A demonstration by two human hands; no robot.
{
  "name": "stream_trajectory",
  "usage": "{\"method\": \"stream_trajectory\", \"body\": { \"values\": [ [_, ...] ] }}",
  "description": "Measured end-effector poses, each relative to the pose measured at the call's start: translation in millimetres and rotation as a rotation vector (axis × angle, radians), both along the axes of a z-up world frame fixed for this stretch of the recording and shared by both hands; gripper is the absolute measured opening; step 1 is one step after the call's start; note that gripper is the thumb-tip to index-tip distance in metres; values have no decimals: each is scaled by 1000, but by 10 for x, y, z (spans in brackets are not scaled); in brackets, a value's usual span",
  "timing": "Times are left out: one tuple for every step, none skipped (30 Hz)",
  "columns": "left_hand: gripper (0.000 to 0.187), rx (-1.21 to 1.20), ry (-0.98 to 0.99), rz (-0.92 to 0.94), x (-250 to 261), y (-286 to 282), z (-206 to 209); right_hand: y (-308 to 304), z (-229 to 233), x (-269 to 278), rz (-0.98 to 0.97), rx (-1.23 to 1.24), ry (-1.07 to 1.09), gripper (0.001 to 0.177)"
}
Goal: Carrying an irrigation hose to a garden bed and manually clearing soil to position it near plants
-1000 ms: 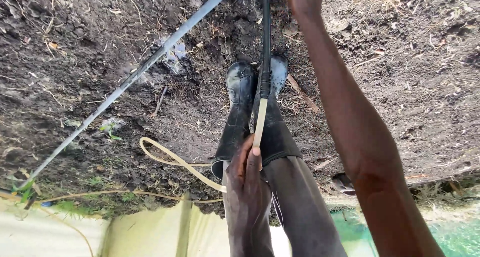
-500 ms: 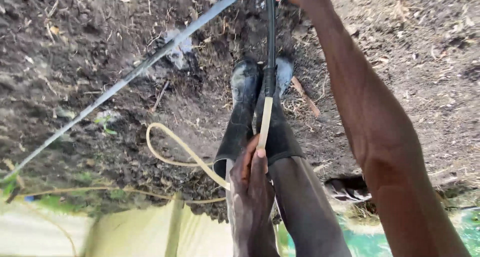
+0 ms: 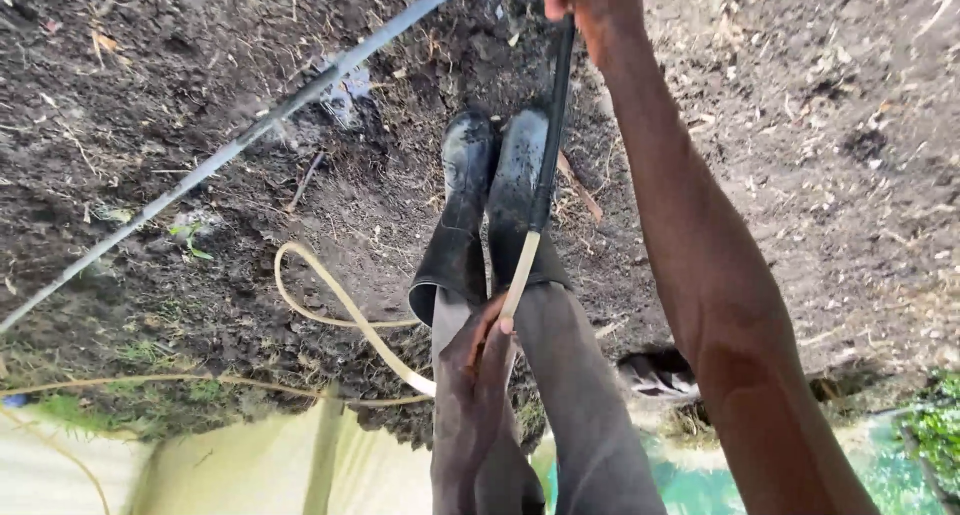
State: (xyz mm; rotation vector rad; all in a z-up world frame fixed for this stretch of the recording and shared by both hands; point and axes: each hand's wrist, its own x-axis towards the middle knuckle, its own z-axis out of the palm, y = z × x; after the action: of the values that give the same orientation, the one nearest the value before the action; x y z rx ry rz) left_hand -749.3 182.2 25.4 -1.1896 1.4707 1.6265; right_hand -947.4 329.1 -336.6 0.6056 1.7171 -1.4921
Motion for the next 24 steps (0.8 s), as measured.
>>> {"method": "stream_trajectory", "body": {
  "values": [
    [59,21,10,13,-2,-15,72,67,-39,43,-17,113,-26,12],
    [60,40,13,30,-3,-23,147,122,-94,100,-31,223,-58,36],
    [60,31,24,39,68,-13,156,100,-128,48,-23,214,-46,36],
    [59,71,-45,64,160,-12,210,116,-125,74,-48,213,-59,29],
    [58,111,-115,89,253,-6,260,136,-127,102,-75,213,-72,36],
    [58,112,-111,89,234,-13,300,108,-30,73,-74,214,-68,36],
    [57,72,-95,43,214,-22,339,79,67,44,-68,286,-109,43],
    [56,29,-74,2,185,-29,367,30,157,-17,-57,356,-146,50],
    [56,28,-66,6,214,-28,402,56,208,-27,-54,354,-137,50],
    [61,54,-176,-13,242,-15,429,67,246,-48,-37,277,-144,43],
    [66,81,-285,-32,272,-5,454,74,283,-67,-19,200,-153,37],
    [66,78,-285,-19,124,-58,521,85,365,-106,-6,196,-151,37],
    [63,72,-121,13,-18,-115,592,95,451,-143,6,61,-197,20],
    [61,63,46,44,-153,-172,660,107,538,-185,18,-75,-241,30],
    [61,57,50,56,-110,-162,711,94,601,-169,30,-78,-239,30],
    [59,65,20,47,-86,-159,746,85,669,-202,79,40,-218,32],
    [58,73,-10,39,-65,-159,789,71,746,-238,126,159,-196,35],
    [58,67,3,50,15,-126,815,135,769,-225,136,155,-181,35],
    [56,55,-14,20,96,-99,848,193,799,-212,148,230,-112,31],
    [54,29,-31,-2,169,-76,870,180,795,-221,165,292,-41,40],
    [54,10,-18,16,178,-69,930,347,727,-213,181,274,-24,40],
    [54,25,64,67,192,-56,984,444,609,-213,179,381,18,36],
    [55,38,149,114,211,-51,1032,526,472,-220,173,486,63,52],
    [55,-2,135,141,229,-25,1100,641,422,-234,205,446,57,52]
  ]
}}
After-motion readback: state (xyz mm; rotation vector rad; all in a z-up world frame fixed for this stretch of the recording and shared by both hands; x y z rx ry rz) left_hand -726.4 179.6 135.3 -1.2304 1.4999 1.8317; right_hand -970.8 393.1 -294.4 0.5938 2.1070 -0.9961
